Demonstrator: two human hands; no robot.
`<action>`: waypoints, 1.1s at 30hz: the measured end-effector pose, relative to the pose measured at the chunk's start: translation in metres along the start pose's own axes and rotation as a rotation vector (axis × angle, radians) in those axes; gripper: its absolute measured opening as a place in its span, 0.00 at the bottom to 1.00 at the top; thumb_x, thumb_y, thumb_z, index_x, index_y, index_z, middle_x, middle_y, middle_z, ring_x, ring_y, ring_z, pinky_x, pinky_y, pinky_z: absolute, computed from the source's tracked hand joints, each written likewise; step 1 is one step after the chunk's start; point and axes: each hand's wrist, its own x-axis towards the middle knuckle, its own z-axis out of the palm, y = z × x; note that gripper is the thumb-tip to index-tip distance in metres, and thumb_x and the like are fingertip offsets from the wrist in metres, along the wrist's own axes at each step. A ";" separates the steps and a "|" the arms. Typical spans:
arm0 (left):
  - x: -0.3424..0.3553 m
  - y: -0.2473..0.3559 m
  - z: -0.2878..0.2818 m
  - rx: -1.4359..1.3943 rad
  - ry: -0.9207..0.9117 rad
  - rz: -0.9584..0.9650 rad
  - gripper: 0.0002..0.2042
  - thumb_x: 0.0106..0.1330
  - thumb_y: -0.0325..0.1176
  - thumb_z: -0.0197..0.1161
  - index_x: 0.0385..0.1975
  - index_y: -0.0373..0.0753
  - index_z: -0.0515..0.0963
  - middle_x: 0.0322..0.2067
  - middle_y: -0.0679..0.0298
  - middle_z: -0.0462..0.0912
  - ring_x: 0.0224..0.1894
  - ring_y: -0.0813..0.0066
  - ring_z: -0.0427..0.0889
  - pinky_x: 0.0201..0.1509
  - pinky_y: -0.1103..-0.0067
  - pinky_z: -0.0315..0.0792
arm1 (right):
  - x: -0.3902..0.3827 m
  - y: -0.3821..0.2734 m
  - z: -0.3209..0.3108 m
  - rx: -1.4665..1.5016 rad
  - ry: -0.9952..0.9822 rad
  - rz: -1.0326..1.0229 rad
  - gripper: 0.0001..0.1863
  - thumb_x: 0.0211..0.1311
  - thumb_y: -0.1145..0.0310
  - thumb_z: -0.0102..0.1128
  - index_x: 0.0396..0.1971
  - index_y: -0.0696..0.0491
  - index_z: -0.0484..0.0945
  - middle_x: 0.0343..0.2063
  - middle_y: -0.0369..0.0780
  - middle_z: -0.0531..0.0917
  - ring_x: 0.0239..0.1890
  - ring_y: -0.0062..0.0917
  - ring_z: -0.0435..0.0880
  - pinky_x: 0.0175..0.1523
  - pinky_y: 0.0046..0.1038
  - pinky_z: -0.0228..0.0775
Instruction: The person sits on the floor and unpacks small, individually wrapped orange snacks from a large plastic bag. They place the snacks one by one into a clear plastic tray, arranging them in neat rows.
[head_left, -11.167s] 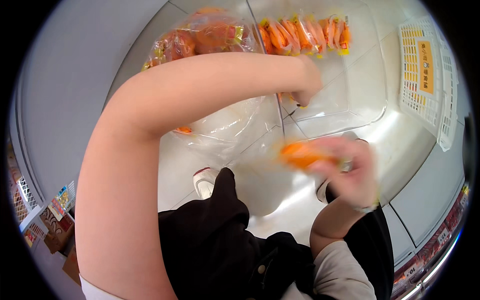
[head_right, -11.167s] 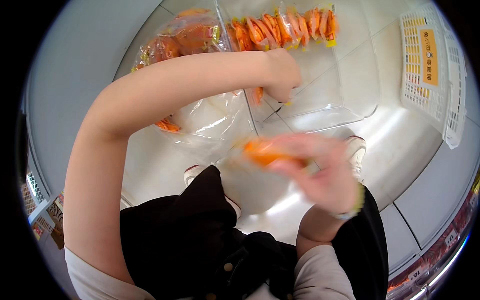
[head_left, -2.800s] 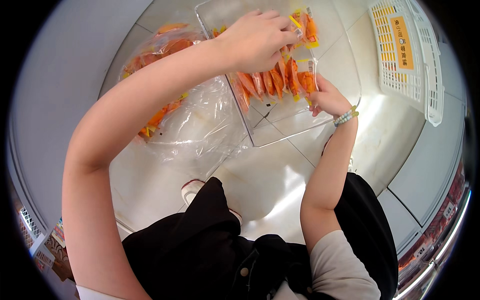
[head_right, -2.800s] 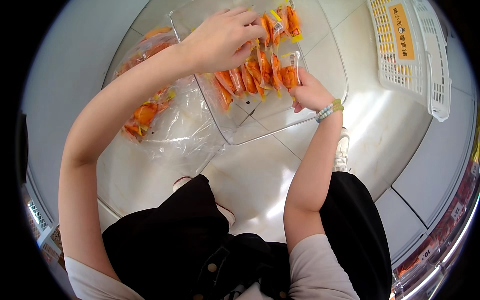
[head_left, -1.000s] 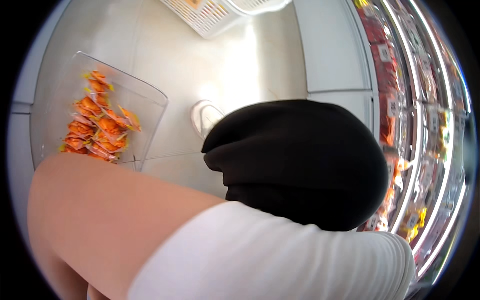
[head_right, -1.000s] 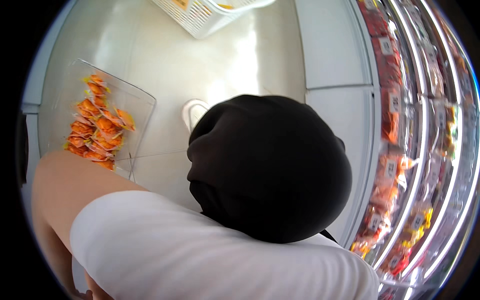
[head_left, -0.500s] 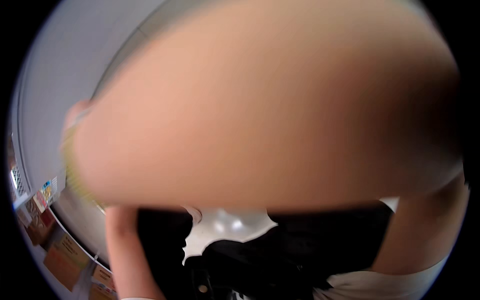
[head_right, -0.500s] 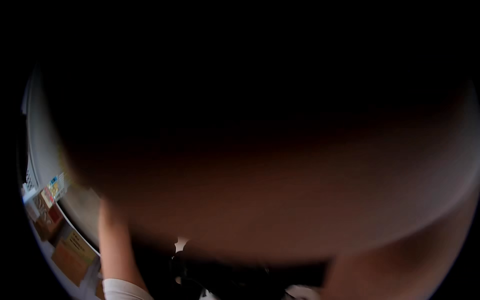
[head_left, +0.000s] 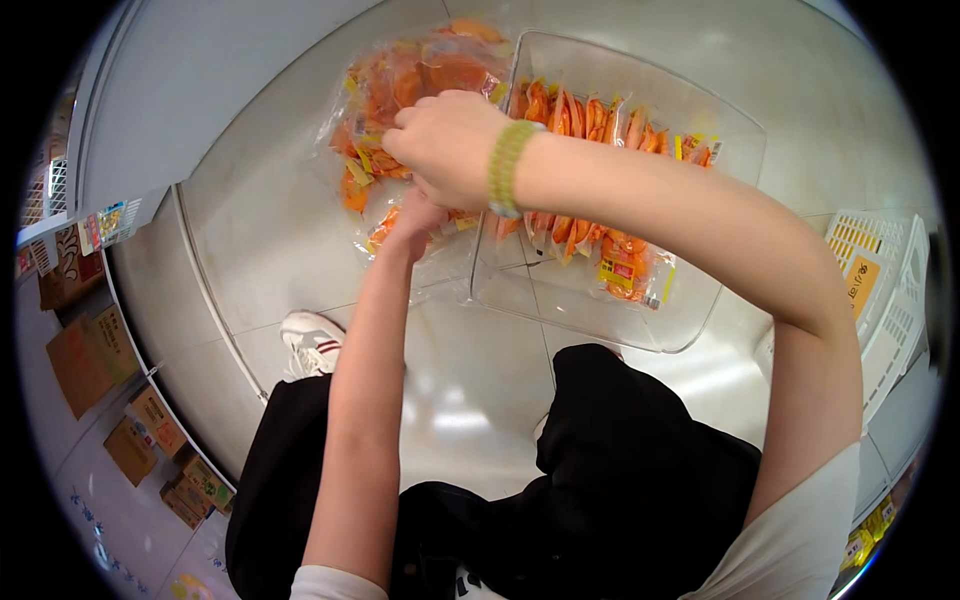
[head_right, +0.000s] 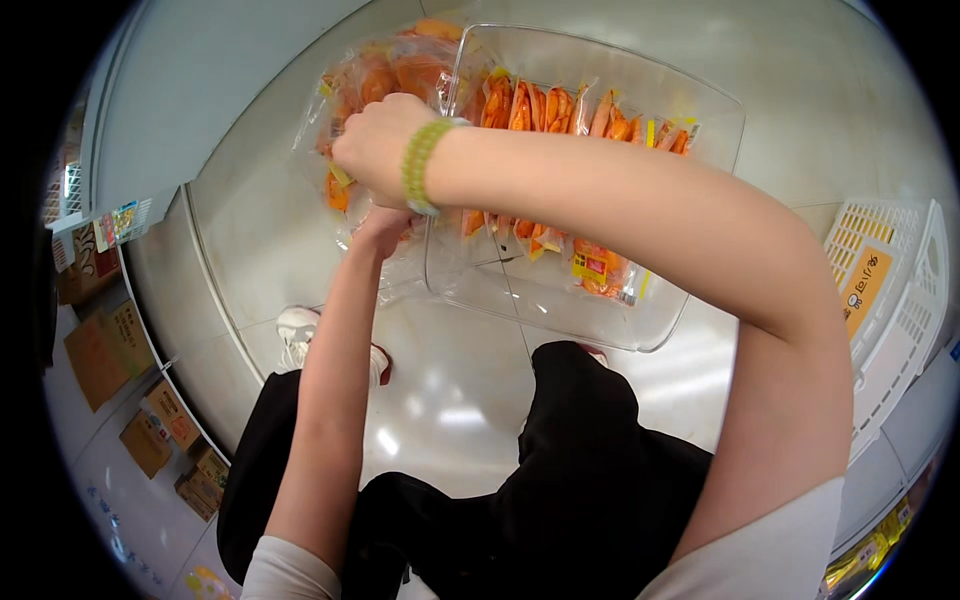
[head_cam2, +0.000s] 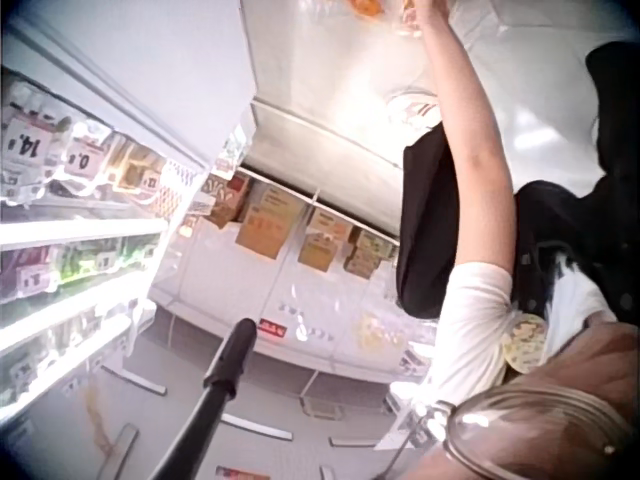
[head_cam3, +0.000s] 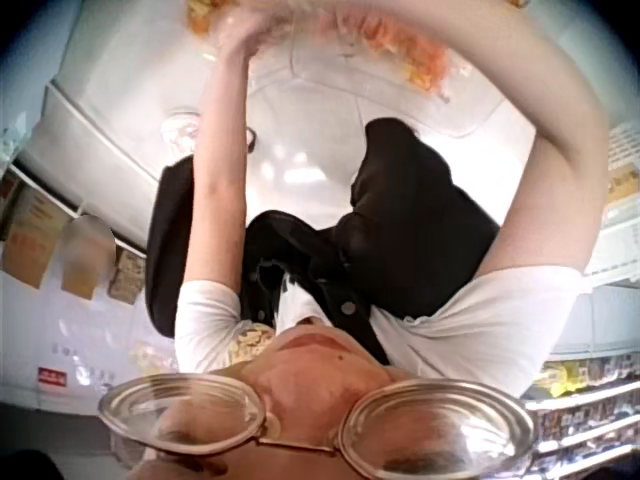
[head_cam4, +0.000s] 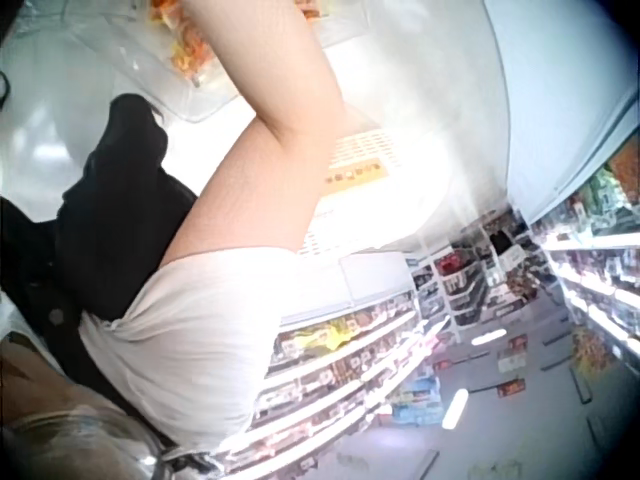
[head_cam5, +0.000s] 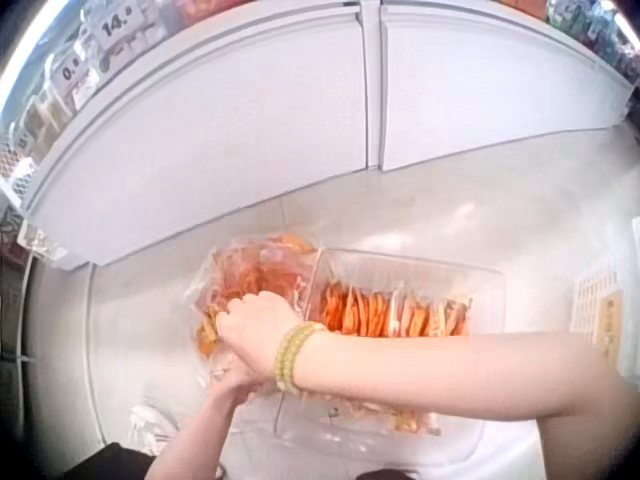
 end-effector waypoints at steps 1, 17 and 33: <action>-0.002 0.001 0.007 0.027 0.019 0.160 0.15 0.54 0.36 0.68 0.37 0.36 0.76 0.29 0.69 0.78 0.29 0.81 0.75 0.29 0.79 0.70 | 0.013 -0.002 -0.004 0.012 -0.068 0.016 0.08 0.45 0.72 0.58 0.28 0.57 0.77 0.28 0.43 0.80 0.34 0.38 0.81 0.38 0.36 0.73; -0.186 0.052 0.080 -0.194 0.297 0.757 0.15 0.62 0.24 0.63 0.46 0.30 0.69 0.41 0.60 0.78 0.41 0.76 0.79 0.47 0.79 0.74 | -0.074 0.017 -0.081 0.296 -0.141 0.185 0.11 0.46 0.73 0.48 0.23 0.63 0.78 0.20 0.51 0.79 0.28 0.45 0.80 0.39 0.41 0.72; -0.146 0.039 0.203 -0.106 -0.387 0.742 0.22 0.54 0.22 0.63 0.49 0.33 0.65 0.48 0.60 0.73 0.50 0.72 0.74 0.54 0.73 0.71 | -0.173 0.057 -0.119 0.510 -0.804 0.396 0.24 0.41 0.60 0.75 0.38 0.59 0.81 0.23 0.36 0.82 0.28 0.20 0.79 0.34 0.22 0.72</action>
